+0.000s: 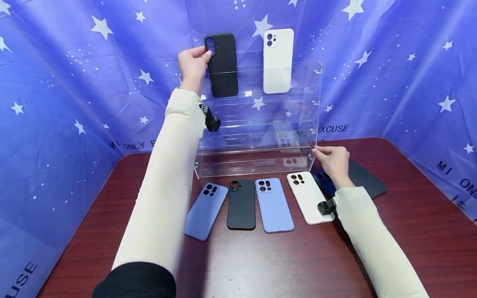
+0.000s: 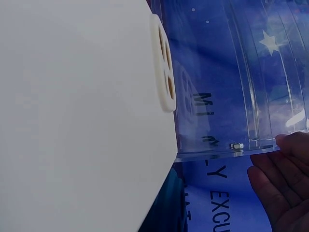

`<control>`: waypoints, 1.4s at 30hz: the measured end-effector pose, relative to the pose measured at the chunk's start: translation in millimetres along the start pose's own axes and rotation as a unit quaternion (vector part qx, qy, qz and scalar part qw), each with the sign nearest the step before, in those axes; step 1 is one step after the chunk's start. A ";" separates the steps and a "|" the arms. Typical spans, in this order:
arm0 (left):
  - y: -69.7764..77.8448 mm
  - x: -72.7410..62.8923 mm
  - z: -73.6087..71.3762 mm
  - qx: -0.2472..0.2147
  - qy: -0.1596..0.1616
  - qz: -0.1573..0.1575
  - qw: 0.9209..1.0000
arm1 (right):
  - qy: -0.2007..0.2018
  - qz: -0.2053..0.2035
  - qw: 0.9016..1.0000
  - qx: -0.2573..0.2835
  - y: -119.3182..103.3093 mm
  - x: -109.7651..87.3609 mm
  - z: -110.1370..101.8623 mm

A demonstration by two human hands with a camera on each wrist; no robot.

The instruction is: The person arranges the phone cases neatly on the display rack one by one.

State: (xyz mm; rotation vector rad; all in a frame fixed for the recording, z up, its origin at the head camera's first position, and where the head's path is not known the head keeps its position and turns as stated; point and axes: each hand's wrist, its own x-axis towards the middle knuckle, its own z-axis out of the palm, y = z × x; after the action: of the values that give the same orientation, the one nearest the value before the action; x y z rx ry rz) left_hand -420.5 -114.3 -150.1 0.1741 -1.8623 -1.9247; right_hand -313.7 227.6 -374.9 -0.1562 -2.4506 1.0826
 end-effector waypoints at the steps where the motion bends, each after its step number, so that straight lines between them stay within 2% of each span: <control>1: 0.0 -0.1 0.3 0.022 0.003 0.003 1.000 | 0.000 0.001 1.000 0.001 0.1 -0.2 0.4; 3: -0.1 0.4 1.0 0.060 0.007 0.006 0.998 | 0.001 0.001 1.000 0.002 0.3 -0.6 1.0; 5: -0.6 1.1 1.3 0.078 0.013 0.008 0.997 | 0.001 0.000 1.000 0.003 0.4 -0.9 1.5; 9: -0.3 1.5 -3.7 0.087 0.027 0.021 0.996 | 0.002 -0.002 1.000 0.005 0.8 -0.9 1.7; 15: 2.5 -3.8 -28.8 0.089 0.024 0.055 0.994 | -0.002 0.005 1.000 0.003 0.0 0.0 0.2; 19: -4.9 -10.7 -48.6 0.059 0.001 0.064 0.996 | 0.000 0.002 1.000 0.002 -1.0 0.1 -0.3; 24: -21.4 -31.4 -69.7 0.030 -0.045 0.062 0.997 | 0.002 -0.003 1.000 -0.007 -1.2 0.2 -0.6; 32: -62.5 -73.3 -98.9 0.039 -0.120 0.101 0.987 | 0.001 -0.003 1.000 -0.011 -0.8 0.6 -1.6; 42: -124.1 -119.2 -129.5 0.053 -0.182 0.067 0.980 | -0.003 0.001 1.000 -0.014 -0.7 0.2 -1.0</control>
State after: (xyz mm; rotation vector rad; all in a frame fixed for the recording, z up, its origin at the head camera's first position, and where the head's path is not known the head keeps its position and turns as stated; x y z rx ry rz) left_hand -292.1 -186.8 -307.0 -0.2844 -2.1486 -1.8596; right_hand -313.4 227.8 -373.7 -0.1663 -2.4721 1.0507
